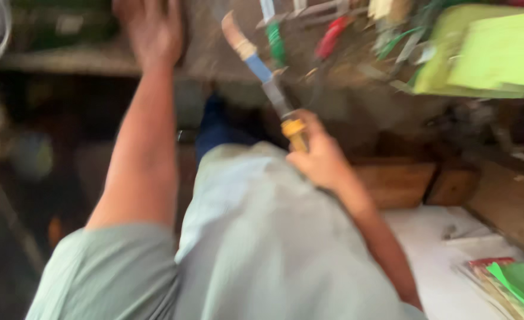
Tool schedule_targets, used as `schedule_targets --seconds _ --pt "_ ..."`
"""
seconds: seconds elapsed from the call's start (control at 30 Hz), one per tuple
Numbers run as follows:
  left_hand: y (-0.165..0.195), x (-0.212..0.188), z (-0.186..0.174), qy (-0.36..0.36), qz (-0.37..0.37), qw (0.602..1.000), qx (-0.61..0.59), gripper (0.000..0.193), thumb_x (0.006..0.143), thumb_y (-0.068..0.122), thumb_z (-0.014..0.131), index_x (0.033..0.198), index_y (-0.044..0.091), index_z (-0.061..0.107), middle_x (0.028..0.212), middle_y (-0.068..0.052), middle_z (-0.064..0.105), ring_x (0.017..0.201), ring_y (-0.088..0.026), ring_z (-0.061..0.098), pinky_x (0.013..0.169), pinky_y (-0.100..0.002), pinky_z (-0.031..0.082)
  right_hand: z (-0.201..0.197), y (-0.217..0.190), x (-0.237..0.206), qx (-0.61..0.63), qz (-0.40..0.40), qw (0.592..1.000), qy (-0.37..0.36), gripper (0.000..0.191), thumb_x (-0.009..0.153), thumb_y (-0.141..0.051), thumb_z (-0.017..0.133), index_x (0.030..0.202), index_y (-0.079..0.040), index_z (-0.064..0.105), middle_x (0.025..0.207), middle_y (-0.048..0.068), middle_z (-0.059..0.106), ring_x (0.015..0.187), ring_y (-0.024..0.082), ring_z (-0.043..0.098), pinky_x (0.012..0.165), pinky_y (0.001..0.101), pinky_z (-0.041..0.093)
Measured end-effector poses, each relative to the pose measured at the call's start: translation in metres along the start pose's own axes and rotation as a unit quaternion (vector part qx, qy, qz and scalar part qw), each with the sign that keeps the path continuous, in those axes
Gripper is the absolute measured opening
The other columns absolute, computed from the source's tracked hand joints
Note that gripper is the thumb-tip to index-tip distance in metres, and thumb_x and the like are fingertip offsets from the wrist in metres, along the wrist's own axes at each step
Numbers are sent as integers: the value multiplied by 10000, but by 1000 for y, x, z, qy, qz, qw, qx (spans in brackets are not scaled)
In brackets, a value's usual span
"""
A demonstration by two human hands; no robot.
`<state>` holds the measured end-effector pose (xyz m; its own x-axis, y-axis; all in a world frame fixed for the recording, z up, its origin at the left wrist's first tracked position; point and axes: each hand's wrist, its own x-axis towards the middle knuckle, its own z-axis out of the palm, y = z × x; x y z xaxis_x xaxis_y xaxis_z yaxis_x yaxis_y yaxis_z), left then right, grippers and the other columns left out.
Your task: The person uses a screwdriver to loosen and remove screws from a cylindrical electrical component, then uses a wooden mallet to tap it apart. They remove a wire, strip its insulation with a knife and pliers, and continue handling the component and wire on the workbench.
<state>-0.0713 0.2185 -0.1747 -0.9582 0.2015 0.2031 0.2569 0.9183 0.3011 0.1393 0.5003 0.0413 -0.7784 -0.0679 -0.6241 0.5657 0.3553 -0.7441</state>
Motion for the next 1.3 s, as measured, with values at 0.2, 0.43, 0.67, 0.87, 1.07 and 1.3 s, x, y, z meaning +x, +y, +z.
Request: schedule_targets --seconds 0.2,0.43,0.67,0.87,1.07,1.3 --pt "37 -11 -18 44 -59 974 -213 310 1154 350 506 1230 69 613 1238 -196 638 1177 -362 561 1060 -462 431 19 29 11 109 -64 988 -94 752 813 -49 689 1512 -79 415 1013 74 603 918 173 599 862 320 506" --pt "99 -47 -87 -130 -174 591 -777 408 1113 385 392 1358 115 574 1095 -33 637 924 -152 569 810 -325 455 32 -32 24 313 -11 942 -120 538 845 -21 617 1362 -49 470 866 116 591 688 201 608 657 351 513" --pt "38 -26 -156 -163 64 856 -486 269 1129 261 498 1313 86 585 972 -43 622 859 -133 593 797 -327 515 64 -85 37 384 -18 921 -69 612 803 -33 598 1400 -92 482 846 101 596 635 187 587 582 340 488" --pt "5 -14 -131 -242 20 660 -711 314 1169 233 481 1405 45 565 1010 -15 616 934 -121 570 874 -295 513 78 -92 102 187 -115 975 -35 654 870 -58 643 1491 -44 437 949 110 616 760 185 593 661 340 490" --pt "-31 -16 -111 -206 -235 537 -784 410 1118 330 456 1420 64 532 963 -9 544 767 -100 498 636 -266 437 56 -71 136 -218 -91 970 61 701 846 -157 727 1503 -140 481 1160 163 730 1028 316 701 876 416 535" --pt "-31 -26 -99 -214 -276 488 -800 547 1085 579 356 1061 75 567 805 -5 471 670 -115 460 557 -277 388 24 -44 212 -447 -180 798 362 598 819 -199 794 1383 -139 606 1128 235 598 1011 443 591 800 526 485"
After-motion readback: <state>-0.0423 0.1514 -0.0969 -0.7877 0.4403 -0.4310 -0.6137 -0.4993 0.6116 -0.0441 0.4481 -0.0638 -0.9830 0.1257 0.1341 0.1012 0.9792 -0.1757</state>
